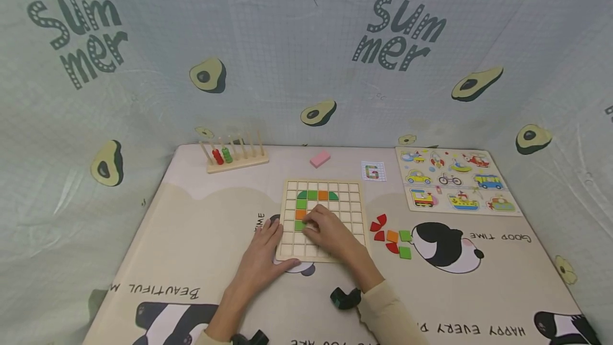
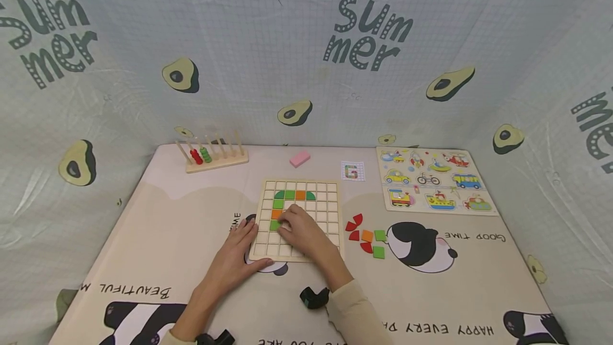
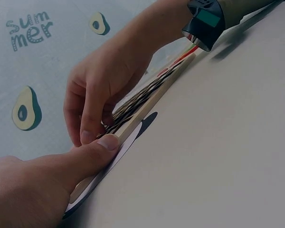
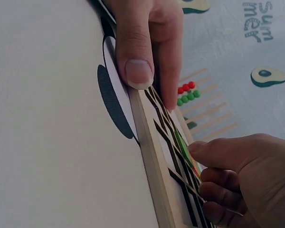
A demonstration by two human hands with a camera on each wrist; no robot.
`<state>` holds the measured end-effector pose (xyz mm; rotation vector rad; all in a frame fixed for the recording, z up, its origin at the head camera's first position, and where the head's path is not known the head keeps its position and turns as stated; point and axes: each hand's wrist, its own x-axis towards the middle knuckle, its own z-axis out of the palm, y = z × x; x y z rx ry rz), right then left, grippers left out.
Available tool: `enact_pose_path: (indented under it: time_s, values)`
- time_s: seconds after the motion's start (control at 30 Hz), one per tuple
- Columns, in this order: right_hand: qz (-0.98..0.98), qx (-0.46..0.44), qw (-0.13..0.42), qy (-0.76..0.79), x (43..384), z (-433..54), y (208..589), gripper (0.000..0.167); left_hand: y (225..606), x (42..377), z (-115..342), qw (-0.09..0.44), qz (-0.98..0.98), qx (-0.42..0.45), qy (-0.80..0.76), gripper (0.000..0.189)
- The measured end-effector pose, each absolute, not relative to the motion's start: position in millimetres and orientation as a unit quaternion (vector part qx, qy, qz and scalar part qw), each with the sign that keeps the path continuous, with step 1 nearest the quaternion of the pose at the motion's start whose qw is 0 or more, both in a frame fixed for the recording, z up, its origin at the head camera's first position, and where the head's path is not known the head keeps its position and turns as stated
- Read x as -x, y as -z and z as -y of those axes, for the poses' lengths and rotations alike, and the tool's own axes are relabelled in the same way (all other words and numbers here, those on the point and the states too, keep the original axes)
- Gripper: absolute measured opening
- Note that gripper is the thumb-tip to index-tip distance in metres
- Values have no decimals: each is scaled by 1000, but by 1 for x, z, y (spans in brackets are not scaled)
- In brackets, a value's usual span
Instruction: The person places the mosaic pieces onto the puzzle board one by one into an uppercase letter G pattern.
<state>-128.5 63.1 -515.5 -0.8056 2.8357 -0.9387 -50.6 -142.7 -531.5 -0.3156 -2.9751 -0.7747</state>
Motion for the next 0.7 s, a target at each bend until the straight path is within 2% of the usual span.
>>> enact_pose_path:
  time_s: [0.7]
  values:
    - [-924, 207, 12, 322, 124, -87, 500, 26, 535, 51, 143, 38, 963, 108, 245, 97]
